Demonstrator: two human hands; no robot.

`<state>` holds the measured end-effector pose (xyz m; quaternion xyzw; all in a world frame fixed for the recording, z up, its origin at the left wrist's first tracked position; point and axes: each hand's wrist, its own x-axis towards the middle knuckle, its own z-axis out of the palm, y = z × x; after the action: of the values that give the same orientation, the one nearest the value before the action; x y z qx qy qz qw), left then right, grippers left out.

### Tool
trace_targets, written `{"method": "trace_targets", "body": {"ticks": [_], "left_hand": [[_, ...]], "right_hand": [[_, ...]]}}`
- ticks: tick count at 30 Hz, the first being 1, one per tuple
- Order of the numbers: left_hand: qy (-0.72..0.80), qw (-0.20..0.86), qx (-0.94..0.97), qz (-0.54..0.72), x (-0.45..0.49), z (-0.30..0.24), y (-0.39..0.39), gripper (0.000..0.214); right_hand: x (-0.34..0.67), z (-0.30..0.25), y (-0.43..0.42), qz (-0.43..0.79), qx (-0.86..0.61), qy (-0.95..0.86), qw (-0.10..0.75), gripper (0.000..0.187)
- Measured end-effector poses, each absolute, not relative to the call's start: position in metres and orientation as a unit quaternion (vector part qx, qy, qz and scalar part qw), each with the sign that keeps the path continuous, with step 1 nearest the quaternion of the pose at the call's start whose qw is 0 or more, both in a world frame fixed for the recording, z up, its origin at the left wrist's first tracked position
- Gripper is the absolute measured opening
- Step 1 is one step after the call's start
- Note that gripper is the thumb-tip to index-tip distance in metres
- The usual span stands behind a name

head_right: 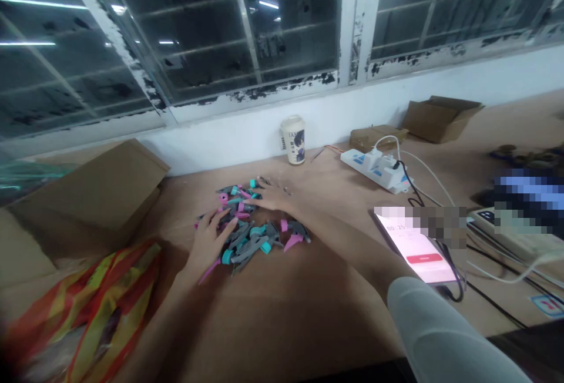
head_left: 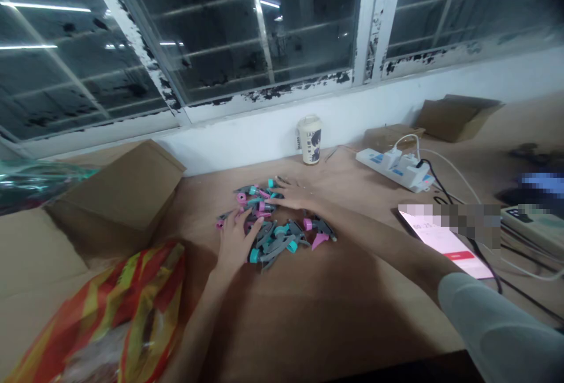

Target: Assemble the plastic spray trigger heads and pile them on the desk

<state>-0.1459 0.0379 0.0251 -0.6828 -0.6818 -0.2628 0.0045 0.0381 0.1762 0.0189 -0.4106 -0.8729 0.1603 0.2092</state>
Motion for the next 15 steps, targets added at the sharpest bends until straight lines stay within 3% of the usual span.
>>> {"method": "trace_targets", "body": {"ticks": [5,11,15], "left_hand": [[-0.676,0.038,-0.679,-0.285,-0.146,0.020,0.047,0.047],[-0.681,0.068,-0.664,-0.300,-0.144,0.024,0.070,0.047],[-0.710,0.044,-0.658,-0.249,-0.141,0.025,0.082,0.053]], "right_hand": [[0.039,0.022,0.173,0.129,-0.407,-0.869,0.249,0.049],[0.040,0.024,0.188,0.110,-0.423,-0.863,0.252,0.066],[0.041,0.023,0.186,0.117,-0.416,-0.871,0.236,0.056]]}}
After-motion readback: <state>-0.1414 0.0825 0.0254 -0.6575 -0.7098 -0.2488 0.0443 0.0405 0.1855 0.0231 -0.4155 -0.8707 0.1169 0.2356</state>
